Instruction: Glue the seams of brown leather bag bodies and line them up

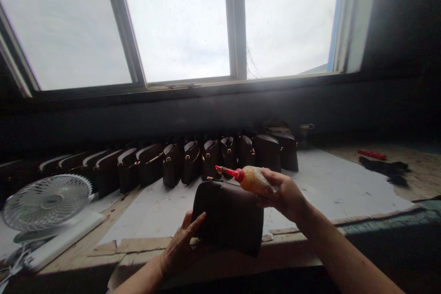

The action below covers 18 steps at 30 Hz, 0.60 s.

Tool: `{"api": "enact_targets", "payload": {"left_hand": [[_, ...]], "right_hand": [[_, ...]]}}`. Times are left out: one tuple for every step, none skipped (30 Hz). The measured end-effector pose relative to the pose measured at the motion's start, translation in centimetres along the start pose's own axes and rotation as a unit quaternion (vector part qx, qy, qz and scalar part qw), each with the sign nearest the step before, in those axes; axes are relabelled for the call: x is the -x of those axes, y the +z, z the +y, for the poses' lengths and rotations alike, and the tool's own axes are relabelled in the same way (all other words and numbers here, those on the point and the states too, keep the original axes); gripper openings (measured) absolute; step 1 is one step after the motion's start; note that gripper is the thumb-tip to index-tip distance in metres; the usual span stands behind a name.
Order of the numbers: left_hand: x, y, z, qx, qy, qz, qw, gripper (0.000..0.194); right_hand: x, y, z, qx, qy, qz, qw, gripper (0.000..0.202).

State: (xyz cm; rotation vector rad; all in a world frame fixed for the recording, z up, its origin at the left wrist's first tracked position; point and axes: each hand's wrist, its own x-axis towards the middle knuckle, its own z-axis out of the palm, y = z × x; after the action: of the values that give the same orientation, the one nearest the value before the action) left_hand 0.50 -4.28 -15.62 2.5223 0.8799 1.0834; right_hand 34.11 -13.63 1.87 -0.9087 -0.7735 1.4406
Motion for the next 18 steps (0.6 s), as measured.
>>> {"api": "enact_targets", "payload": {"left_hand": [[-0.1,-0.1,0.4,-0.011,0.013,0.042,0.999,0.094],[-0.3,-0.3,0.9,-0.028,0.031,0.077,0.996,0.112],[-0.7,-0.6,1.5,-0.054,0.052,0.103,0.992,0.123],[-1.2,-1.1,2.3,-0.091,0.072,0.120,0.986,0.127],[-1.8,-1.6,3.2,-0.136,0.096,0.125,0.978,0.127],[-2.5,-2.3,4.1,-0.188,0.118,0.115,0.968,0.127],[-3.4,-2.9,5.0,-0.239,0.142,0.101,0.955,0.129],[-4.3,-3.5,5.9,-0.281,0.161,0.082,0.943,0.133],[-5.3,-4.1,6.6,-0.309,0.168,0.050,0.935,0.139],[-6.4,-4.7,7.3,-0.323,0.173,0.010,0.930,0.145],[-7.5,-5.2,7.8,-0.327,0.170,-0.036,0.929,0.150],[-8.6,-5.6,8.2,-0.327,0.166,-0.086,0.926,0.153],[-9.7,-5.9,8.4,-0.325,0.164,-0.127,0.923,0.155],[-10.7,-6.1,8.6,-0.320,0.167,-0.160,0.919,0.155],[-11.6,-6.3,8.7,-0.311,0.175,-0.186,0.915,0.155],[-12.3,-6.4,8.8,-0.299,0.188,-0.203,0.913,0.153],[-12.9,-6.5,8.8,-0.286,0.202,-0.214,0.912,0.150],[-13.3,-6.5,8.9,-0.275,0.214,-0.220,0.911,0.146]], "right_hand": [[0.0,0.2,0.2,0.000,-0.001,0.008,1.000,0.039],[-0.1,0.4,0.4,-0.002,-0.003,0.015,1.000,0.039],[-0.2,0.6,0.6,-0.007,-0.006,0.022,1.000,0.038],[-0.3,0.8,0.9,-0.014,-0.010,0.027,0.999,0.038],[-0.4,0.9,1.1,-0.022,-0.013,0.032,0.999,0.037],[-0.5,1.0,1.4,-0.030,-0.015,0.035,0.999,0.037],[-0.7,1.1,1.6,-0.038,-0.017,0.036,0.998,0.037],[-0.8,1.2,1.7,-0.046,-0.017,0.036,0.998,0.038],[-0.9,1.2,1.9,-0.052,-0.017,0.035,0.998,0.038],[-0.9,1.2,2.1,-0.057,-0.016,0.034,0.998,0.037],[-1.0,1.2,2.2,-0.061,-0.016,0.034,0.997,0.036],[-1.0,1.2,2.4,-0.064,-0.016,0.033,0.997,0.035],[-1.0,1.2,2.5,-0.066,-0.017,0.033,0.997,0.033],[-1.0,1.2,2.7,-0.068,-0.019,0.032,0.997,0.032],[-1.0,1.2,2.8,-0.070,-0.021,0.030,0.997,0.031],[-1.0,1.2,2.9,-0.071,-0.023,0.027,0.997,0.030],[-1.0,1.2,3.0,-0.072,-0.024,0.024,0.997,0.029],[-1.0,1.2,3.1,-0.073,-0.025,0.020,0.997,0.029]]}}
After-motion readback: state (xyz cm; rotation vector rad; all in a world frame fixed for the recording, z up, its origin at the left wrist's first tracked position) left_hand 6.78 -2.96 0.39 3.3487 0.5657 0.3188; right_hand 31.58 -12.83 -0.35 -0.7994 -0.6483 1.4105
